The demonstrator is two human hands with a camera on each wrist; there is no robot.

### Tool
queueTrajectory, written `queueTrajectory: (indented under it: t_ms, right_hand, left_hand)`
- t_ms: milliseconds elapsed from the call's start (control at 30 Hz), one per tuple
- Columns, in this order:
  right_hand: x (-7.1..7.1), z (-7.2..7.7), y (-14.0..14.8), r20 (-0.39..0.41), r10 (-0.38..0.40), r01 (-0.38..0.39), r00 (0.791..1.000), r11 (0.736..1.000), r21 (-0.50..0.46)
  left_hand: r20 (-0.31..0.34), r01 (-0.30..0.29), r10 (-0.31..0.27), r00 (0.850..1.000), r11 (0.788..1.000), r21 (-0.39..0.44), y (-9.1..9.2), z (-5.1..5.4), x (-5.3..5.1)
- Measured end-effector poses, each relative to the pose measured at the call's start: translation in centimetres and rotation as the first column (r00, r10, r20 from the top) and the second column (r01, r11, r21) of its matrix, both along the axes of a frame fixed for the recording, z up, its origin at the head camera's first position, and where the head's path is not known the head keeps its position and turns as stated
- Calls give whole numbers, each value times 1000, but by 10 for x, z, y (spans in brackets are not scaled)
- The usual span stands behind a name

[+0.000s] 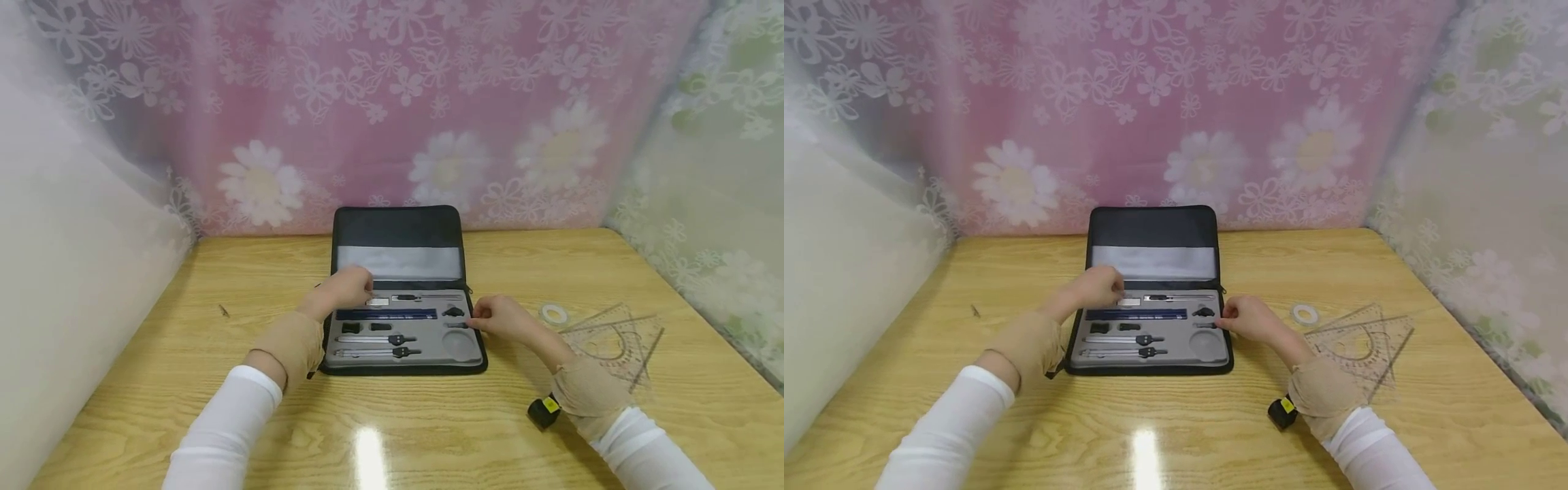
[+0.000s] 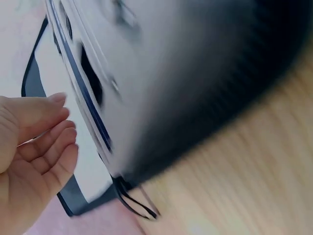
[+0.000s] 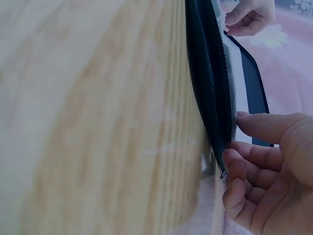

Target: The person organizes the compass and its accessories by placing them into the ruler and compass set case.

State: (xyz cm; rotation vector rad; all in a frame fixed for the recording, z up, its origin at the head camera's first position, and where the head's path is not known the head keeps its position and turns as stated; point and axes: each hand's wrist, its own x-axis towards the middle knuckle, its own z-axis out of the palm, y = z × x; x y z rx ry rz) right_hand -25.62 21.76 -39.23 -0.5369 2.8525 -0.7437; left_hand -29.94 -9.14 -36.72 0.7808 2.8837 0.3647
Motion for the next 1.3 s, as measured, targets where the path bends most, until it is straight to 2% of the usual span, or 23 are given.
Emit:
queueTrajectory:
  t_ms: [133, 233, 300, 367, 467, 633, 700, 833, 867, 900, 967, 1067, 1233, 1300]
  right_hand:
    - [0, 0, 1, 2, 2, -2, 1000, 1000, -1]
    - [-1, 0, 1, 5, 12, -12, 1000, 1000, -6]
    - [-1, -1, 1, 7, 16, -16, 1000, 1000, -7]
    - [-1, -1, 1, 10, 16, -16, 1000, 1000, -6]
    - [-2, -1, 1, 12, 8, -8, 1000, 1000, 2]
    - [-1, 0, 2, 10, 3, -3, 1000, 1000, 10]
    - [-1, 1, 1, 11, 5, -5, 1000, 1000, 10]
    - [0, 1, 0, 8, 11, -11, 1000, 1000, 10]
    - [0, 1, 0, 8, 12, -12, 1000, 1000, 10]
    - [1, 1, 0, 5, 15, -15, 1000, 1000, 12]
    - [1, 0, 0, 3, 17, -17, 1000, 1000, 15]
    - [1, 0, 1, 5, 15, -15, 1000, 1000, 18]
    - [0, 0, 1, 6, 14, -14, 1000, 1000, 13]
    - [0, 0, 1, 4, 17, -17, 1000, 1000, 10]
  left_hand:
    - [-51, -53, 56, 997, 998, 42, -21, -4, -1]
    - [-37, -130, 132, 991, 990, 55, -41, -5, 2]
    - [-25, -206, 207, 978, 977, 55, -56, -3, 6]
    - [-23, -285, 286, 958, 958, 42, -72, 2, 11]
    - [-13, -407, 407, 913, 913, 25, -98, 7, 19]
    - [-55, -540, 543, 838, 839, 60, -143, 7, 37]
    - [-43, -607, 609, 792, 793, 58, -158, 6, 44]
    - [72, -726, 725, 685, 688, -13, -182, 3, 49]
    - [96, -738, 736, 670, 674, -28, -185, 2, 49]
    - [113, -742, 741, 662, 669, -37, -188, 1, 50]
    - [131, -744, 742, 658, 667, -41, -190, 1, 52]
    - [126, -733, 731, 671, 679, -41, -190, 2, 53]
    - [114, -677, 676, 728, 735, -32, -185, 0, 51]
    - [103, -658, 658, 746, 752, -35, -182, 0, 49]
